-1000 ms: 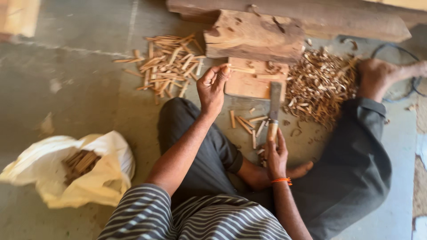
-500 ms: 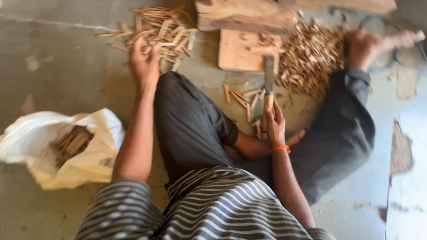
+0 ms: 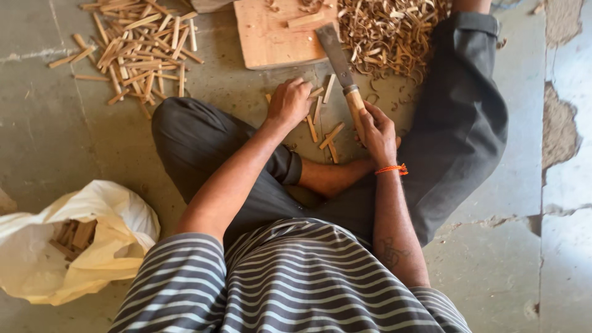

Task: The person sits on the floor and uses a chisel to carve small wooden sticks held in the left hand. The person repeatedly shaves the wood against a wooden block, creating wood shavings and small carved pieces.

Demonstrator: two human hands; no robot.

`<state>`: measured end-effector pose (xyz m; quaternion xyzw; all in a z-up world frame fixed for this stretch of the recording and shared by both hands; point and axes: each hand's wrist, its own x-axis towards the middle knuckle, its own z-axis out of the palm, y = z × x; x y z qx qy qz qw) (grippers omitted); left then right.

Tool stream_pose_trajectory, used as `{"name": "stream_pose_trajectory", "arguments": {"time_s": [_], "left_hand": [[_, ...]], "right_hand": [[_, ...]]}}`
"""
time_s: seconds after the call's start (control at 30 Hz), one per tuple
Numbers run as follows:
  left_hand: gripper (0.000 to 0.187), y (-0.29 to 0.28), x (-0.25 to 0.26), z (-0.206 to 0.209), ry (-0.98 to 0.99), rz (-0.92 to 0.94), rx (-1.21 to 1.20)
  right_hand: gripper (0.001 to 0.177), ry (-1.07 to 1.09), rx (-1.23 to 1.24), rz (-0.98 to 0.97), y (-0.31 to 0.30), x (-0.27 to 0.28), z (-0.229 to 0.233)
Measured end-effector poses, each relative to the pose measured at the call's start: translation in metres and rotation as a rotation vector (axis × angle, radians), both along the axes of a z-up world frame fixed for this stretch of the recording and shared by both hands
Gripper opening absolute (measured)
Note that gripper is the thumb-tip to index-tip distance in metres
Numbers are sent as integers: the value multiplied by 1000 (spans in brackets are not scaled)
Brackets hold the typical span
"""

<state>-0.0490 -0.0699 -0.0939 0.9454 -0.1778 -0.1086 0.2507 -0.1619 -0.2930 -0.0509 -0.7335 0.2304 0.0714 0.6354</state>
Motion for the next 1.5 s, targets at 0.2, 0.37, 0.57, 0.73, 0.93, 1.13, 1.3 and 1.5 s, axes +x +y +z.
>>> {"name": "stream_pose_trajectory", "arguments": {"time_s": [0.2,0.37,0.57,0.73,0.93,1.13,1.3,1.5], "left_hand": [[10,17,4,-4,240,224,-481],[20,38,5,31,813,587,-1190],[33,38,16,49,724,659,-1347],[34,32,59,38,143,358,-948],[33,21,132,8,-291,111,-491],[40,21,148,-18,-234,23,-332],[34,31,148,-31,-314,-21,-272],[21,28,115,-20,-361,-12,-199]], "right_hand": [[43,-8,-54,-32,-1,5,0],[41,13,-98,-25,0,5,12],[42,17,-103,-20,3,4,11],[44,33,-131,0,3,3,1],[46,48,-130,0,7,1,3],[49,85,-100,-6,7,3,4],[45,19,-72,-118,10,2,6],[43,-350,-260,-139,9,12,13]]}}
